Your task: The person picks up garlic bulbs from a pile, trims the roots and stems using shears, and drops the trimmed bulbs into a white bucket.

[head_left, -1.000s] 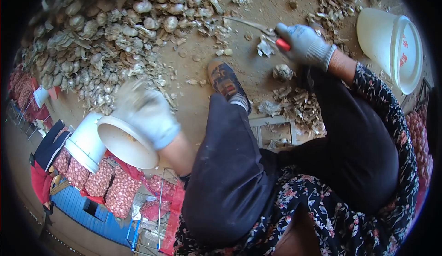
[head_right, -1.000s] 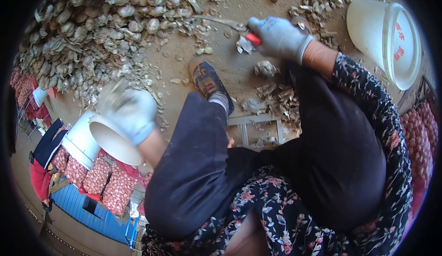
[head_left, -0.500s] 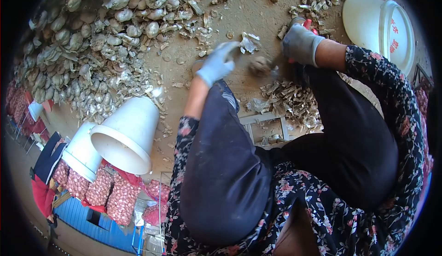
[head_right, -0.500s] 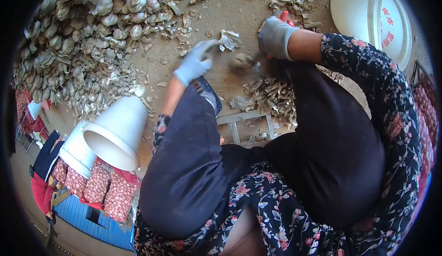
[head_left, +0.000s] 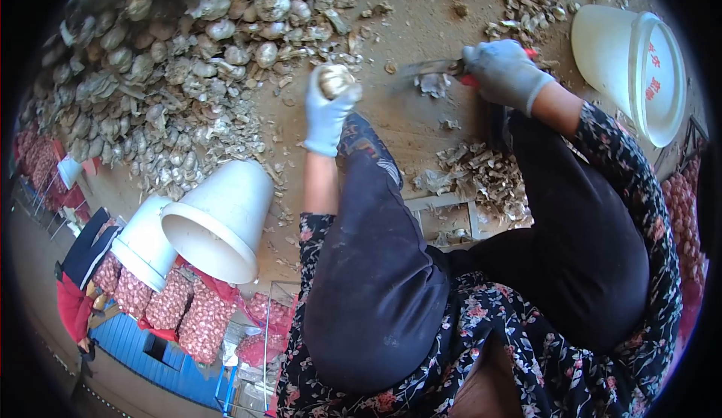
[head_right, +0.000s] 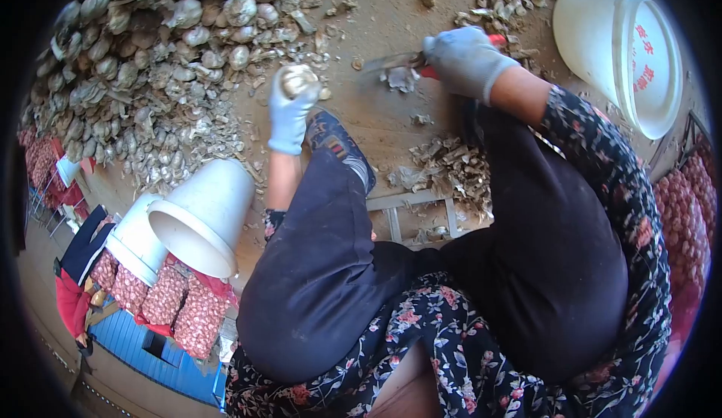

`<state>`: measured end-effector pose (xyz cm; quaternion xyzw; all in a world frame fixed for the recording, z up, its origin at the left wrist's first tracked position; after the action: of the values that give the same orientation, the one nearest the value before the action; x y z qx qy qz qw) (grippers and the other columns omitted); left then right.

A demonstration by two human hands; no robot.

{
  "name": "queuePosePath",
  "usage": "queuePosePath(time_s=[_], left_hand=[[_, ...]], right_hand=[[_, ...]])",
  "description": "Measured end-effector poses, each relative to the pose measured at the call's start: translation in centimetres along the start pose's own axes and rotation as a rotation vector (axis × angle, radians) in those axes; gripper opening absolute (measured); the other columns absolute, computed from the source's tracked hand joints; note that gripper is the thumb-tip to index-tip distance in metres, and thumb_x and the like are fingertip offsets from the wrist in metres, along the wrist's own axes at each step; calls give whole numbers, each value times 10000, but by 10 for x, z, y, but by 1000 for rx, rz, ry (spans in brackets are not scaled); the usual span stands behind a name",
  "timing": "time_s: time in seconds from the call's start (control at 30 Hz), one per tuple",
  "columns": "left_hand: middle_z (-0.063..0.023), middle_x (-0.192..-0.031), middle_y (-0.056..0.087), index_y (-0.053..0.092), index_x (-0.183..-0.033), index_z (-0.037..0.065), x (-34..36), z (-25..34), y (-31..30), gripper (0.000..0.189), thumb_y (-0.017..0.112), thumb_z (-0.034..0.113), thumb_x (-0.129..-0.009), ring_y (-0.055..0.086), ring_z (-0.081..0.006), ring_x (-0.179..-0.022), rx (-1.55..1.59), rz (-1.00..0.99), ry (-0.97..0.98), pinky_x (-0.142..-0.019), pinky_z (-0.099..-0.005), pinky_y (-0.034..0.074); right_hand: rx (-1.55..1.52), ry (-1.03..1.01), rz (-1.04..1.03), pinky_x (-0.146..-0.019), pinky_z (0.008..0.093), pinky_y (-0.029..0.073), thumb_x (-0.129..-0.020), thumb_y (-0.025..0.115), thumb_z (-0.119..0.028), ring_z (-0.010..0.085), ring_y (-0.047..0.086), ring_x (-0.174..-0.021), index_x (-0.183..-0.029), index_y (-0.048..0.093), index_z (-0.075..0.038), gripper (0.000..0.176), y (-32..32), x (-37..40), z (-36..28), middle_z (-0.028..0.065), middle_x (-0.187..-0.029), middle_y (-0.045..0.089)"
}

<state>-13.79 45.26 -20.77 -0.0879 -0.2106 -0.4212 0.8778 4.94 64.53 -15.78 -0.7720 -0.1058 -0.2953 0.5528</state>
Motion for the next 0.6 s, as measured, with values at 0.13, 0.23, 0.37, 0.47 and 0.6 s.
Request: queuePosePath(time_s=[0.13,0.23,0.37,0.47,0.6], left_hand=[[-89,-1027,597,431,-1271,57,18,66,-1,653,749,100,-701,634,-238,-883,535,-78,97,-721,-359,579],[-124,-1081,584,364,-1328,117,20,100,7,763,743,44,-669,634,-263,-917,612,-150,111,-701,-391,592],[-152,-1191,539,351,-1332,104,27,137,7,758,716,6,-675,613,-290,-1002,566,-198,96,-745,-411,589],[-149,-1183,539,353,-1322,55,24,155,-3,735,693,-28,-676,616,-268,-990,455,-164,85,-804,-399,571],[-141,-1125,573,390,-1280,16,23,167,-12,667,681,-13,-681,628,-242,-962,289,-165,60,-803,-359,560]], right_hand=[[-309,5,243,-714,432,508,-783,614,-202,343,640,-827,-983,494,-11,301,-36,6,-20,192,-864,627],[-262,-140,392,-796,421,469,-802,611,-286,333,593,-873,-1026,453,-28,376,-77,3,-58,172,-891,569],[-112,-142,457,-869,460,413,-777,633,-326,319,562,-910,-1099,450,-25,477,-105,-5,-78,155,-930,548],[-58,-121,471,-910,469,385,-770,642,-331,298,546,-955,-1162,439,-15,543,-124,-8,-86,147,-974,539],[-12,-194,593,-889,482,392,-775,635,-337,292,552,-947,-1157,453,-14,532,-142,-5,-97,146,-981,544]])
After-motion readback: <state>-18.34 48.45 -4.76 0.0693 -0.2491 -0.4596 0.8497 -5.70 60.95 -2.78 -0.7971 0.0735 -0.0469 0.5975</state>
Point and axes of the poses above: each hand's wrist, its own x-axis away from the middle knuckle, its own y-axis out of the palm, z = x × y, the point moved 7 cm from there along -x, towards the middle knuckle
